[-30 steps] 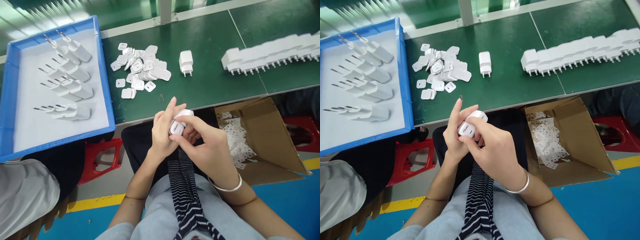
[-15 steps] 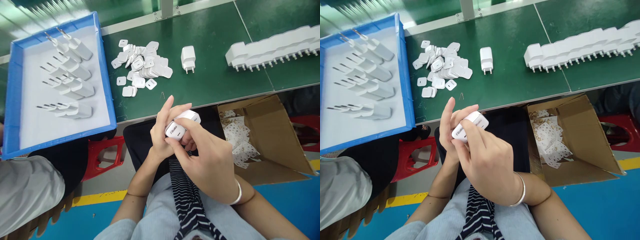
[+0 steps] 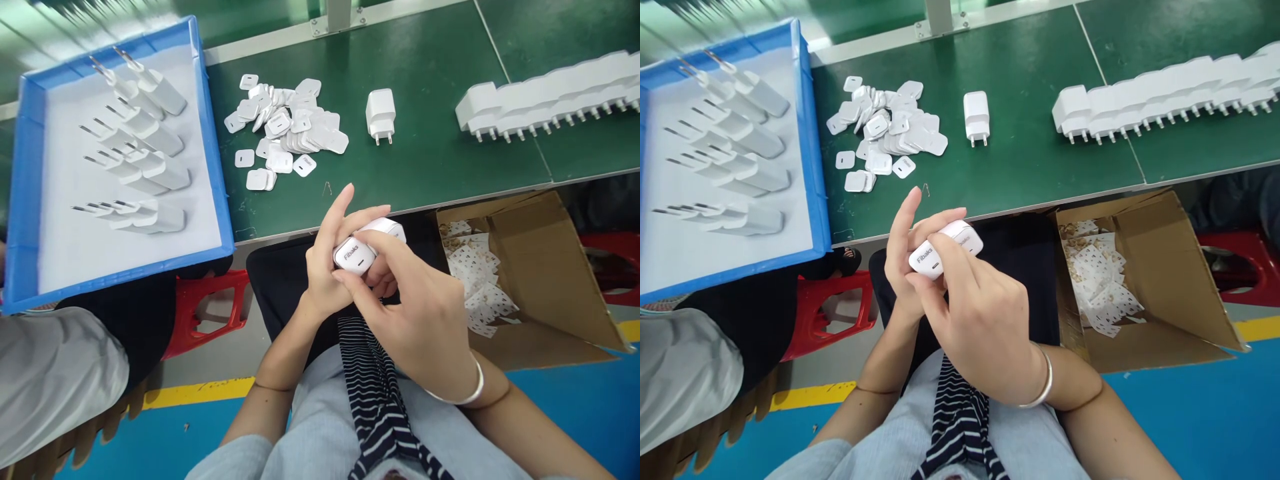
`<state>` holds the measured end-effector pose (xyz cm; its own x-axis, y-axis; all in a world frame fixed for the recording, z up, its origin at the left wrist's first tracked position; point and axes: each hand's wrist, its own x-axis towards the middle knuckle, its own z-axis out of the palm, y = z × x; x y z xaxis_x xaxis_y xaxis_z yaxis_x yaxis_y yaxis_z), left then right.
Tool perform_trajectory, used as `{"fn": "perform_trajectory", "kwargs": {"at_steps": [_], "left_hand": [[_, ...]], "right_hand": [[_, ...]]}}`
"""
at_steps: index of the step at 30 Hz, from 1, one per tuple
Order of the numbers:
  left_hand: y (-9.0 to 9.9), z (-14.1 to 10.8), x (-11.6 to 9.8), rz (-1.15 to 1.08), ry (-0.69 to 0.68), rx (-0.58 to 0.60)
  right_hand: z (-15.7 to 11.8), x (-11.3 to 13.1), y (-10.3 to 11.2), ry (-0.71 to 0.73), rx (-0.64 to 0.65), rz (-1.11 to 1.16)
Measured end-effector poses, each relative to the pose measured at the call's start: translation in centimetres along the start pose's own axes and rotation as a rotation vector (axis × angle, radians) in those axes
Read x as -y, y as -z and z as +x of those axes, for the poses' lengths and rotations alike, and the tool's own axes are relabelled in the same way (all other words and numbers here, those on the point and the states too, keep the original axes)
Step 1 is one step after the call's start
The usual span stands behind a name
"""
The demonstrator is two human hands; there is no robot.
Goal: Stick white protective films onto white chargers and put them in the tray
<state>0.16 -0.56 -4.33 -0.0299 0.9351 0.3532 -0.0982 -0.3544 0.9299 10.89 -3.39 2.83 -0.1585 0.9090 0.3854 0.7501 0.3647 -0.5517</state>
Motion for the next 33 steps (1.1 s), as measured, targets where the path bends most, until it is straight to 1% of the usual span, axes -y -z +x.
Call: {"fn": "perform_trajectory", "kwargs": {"at_steps": [3,6,8,13,16,18,19,22,25,27,29,31,33], "left_hand": [[-0.3,0.1,0.0,-0.075,0.101,0.004],[-0.6,0.2,0.0,-0.093,0.134,-0.005],[-0.6,0.4,0.1,-0.075,0.117,-0.008],[-0.3,0.6,0.1,-0.029,0.050,0.026],[-0.2,0.6,-0.1,0.010,0.039,0.034],[-0.2,0.6,-0.3,0.040,0.038,0.030],[-0.2,0.6,-0.4,0.052,0.042,0.028],[-0.2,0.4,-0.6,0.055,0.051,0.029],[-0.2,0.2,-0.6,0.032,0.040,0.030],[-0.2,0.1,-0.6,0.036,0.052,0.030],[-0.2,0.1,-0.7,0.062,0.075,0.028],[-0.1,0.2,-0.7,0.094,0.077,0.024],[-0.1,0.3,-0.8,0.097,0.050,0.021]], "right_hand": [[-0.1,-0.2,0.1,-0.011,0.023,0.094],[-0.5,-0.8,0.5,0.002,0.069,0.163],[-0.8,-1.4,0.7,0.032,0.076,0.163],[-1.7,-2.7,0.7,0.090,0.023,0.167],[-2.0,-3.1,0.6,0.094,-0.014,0.200],[-2.1,-3.2,0.5,0.121,-0.014,0.223],[-2.0,-3.3,0.4,0.143,0.007,0.228],[-1.8,-3.6,-0.1,0.191,0.159,0.162],[-1.6,-3.9,-0.7,0.179,0.282,0.074],[-1.5,-3.9,-0.8,0.161,0.339,0.091],[-1.7,-3.8,-0.7,0.160,0.346,0.174],[-1.9,-3.5,-0.5,0.187,0.281,0.243],[-2.1,-3.3,-0.5,0.190,0.249,0.226]]}}
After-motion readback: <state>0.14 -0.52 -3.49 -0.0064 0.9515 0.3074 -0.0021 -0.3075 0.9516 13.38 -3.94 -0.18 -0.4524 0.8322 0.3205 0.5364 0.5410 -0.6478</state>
